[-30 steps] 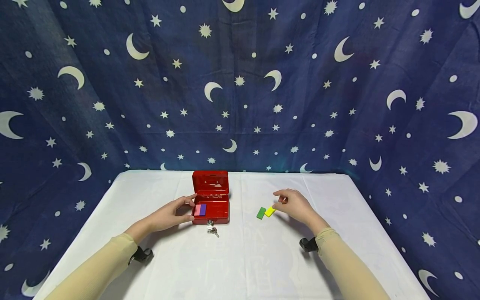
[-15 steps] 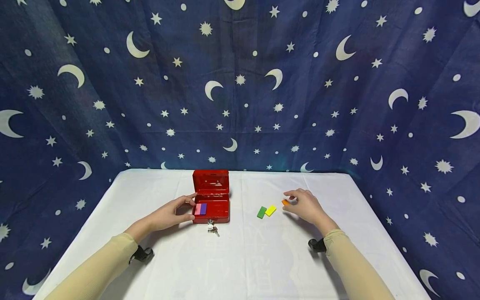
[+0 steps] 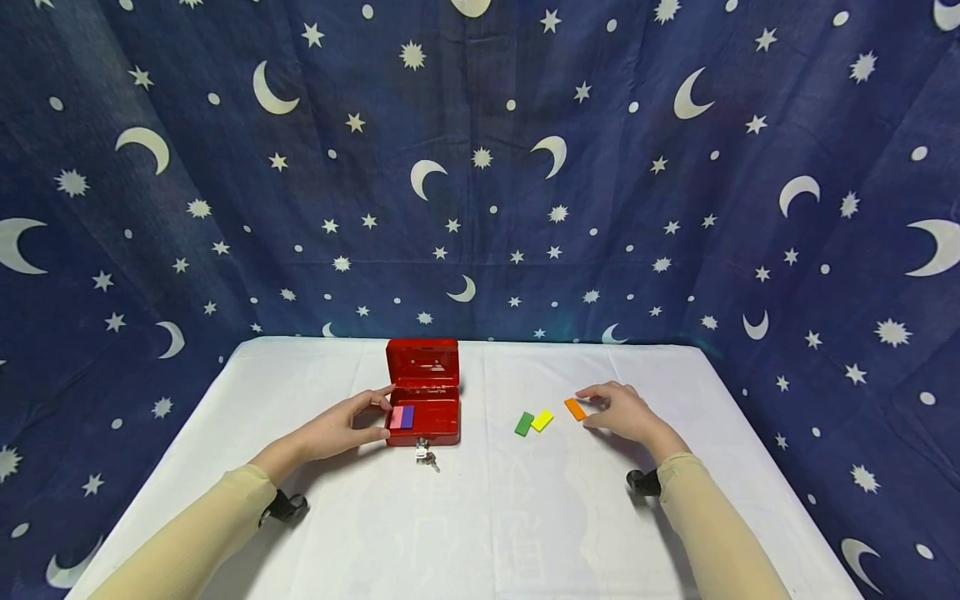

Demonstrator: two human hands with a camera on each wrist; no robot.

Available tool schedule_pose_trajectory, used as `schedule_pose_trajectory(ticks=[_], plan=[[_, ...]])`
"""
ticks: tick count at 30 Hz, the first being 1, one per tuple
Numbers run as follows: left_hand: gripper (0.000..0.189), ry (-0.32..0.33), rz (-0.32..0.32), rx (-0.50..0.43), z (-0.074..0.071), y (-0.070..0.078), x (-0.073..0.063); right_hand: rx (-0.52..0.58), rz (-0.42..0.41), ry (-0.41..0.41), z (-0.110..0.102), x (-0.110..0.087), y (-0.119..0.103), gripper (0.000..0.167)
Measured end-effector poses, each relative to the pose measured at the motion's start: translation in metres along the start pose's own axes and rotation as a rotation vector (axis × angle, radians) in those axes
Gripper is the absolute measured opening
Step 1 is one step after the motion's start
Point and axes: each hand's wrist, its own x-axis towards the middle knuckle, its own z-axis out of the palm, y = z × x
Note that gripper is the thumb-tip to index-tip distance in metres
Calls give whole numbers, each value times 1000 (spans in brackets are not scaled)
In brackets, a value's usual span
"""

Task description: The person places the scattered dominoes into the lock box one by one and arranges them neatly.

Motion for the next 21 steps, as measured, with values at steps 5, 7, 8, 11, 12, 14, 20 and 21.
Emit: schedule_pose_trajectory(ticks=[5, 7, 8, 11, 12, 14, 20, 21], plan=[[46, -2, 4, -8, 0, 0, 1, 40, 26, -27, 1, 3, 4, 52], [46, -1, 6, -9, 0, 0, 1, 47, 22, -33, 1, 4, 5, 53], [45, 0, 8, -10, 0, 0, 1, 53, 21, -34, 1, 5, 5, 54], [44, 0, 7, -17, 0, 0, 1, 55, -4, -40, 2, 7, 5, 55], [44, 0, 6, -17, 0, 0, 1, 53, -13, -43, 2, 7, 5, 55], [44, 0, 3, -16, 0, 0, 1, 52, -24, -47, 2, 8, 6, 56], [43, 2, 6, -16, 0, 1, 1, 44, -16, -58, 2, 8, 5, 56], [43, 3, 8, -15, 0, 1, 1, 42, -13, -58, 3, 8, 5, 55]])
